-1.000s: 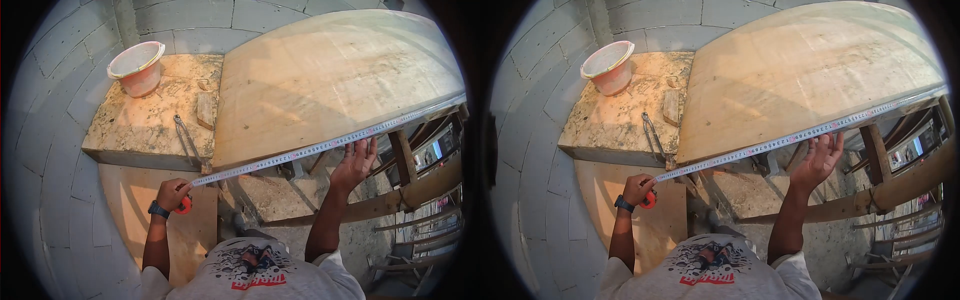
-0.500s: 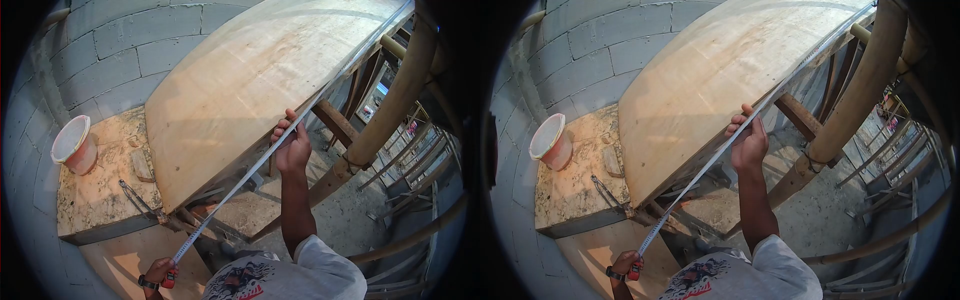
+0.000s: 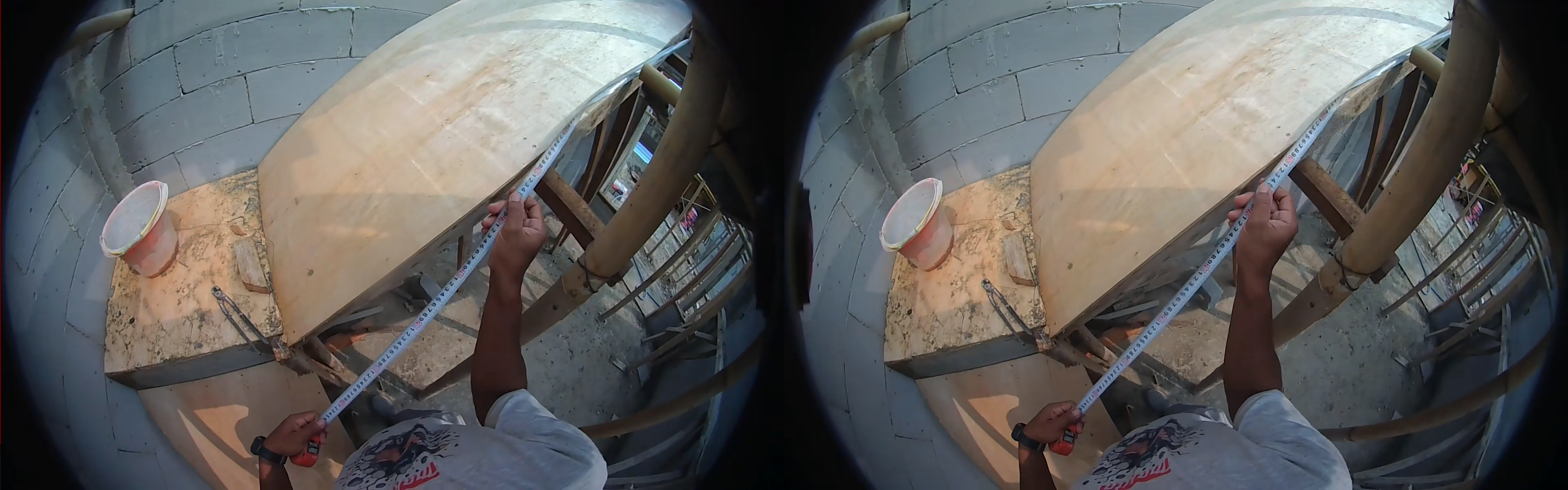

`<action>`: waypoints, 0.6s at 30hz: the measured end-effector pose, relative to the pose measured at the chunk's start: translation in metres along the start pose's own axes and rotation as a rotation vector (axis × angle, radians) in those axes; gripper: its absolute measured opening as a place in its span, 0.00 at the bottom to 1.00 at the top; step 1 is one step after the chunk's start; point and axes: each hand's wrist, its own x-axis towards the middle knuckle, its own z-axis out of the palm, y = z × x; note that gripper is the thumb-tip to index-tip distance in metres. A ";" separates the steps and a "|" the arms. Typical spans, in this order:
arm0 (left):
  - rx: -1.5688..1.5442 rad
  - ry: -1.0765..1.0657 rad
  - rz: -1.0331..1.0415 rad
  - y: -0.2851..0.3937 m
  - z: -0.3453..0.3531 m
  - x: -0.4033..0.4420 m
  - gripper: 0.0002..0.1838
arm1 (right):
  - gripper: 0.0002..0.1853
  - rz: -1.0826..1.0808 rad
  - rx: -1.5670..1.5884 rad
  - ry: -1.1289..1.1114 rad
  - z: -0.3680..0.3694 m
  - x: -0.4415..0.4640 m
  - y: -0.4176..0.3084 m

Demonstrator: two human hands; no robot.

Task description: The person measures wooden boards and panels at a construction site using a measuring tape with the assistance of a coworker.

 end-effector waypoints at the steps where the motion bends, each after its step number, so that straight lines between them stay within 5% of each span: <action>1: 0.019 0.007 -0.010 0.005 0.006 0.000 0.14 | 0.08 0.074 0.054 -0.003 -0.004 -0.001 0.006; 8: 0.159 0.030 0.116 0.017 0.028 0.018 0.14 | 0.15 0.136 0.361 -0.140 -0.017 -0.017 -0.004; 18: 0.279 -0.013 0.294 0.043 0.063 0.050 0.18 | 0.21 0.175 0.296 -0.171 -0.015 -0.037 -0.001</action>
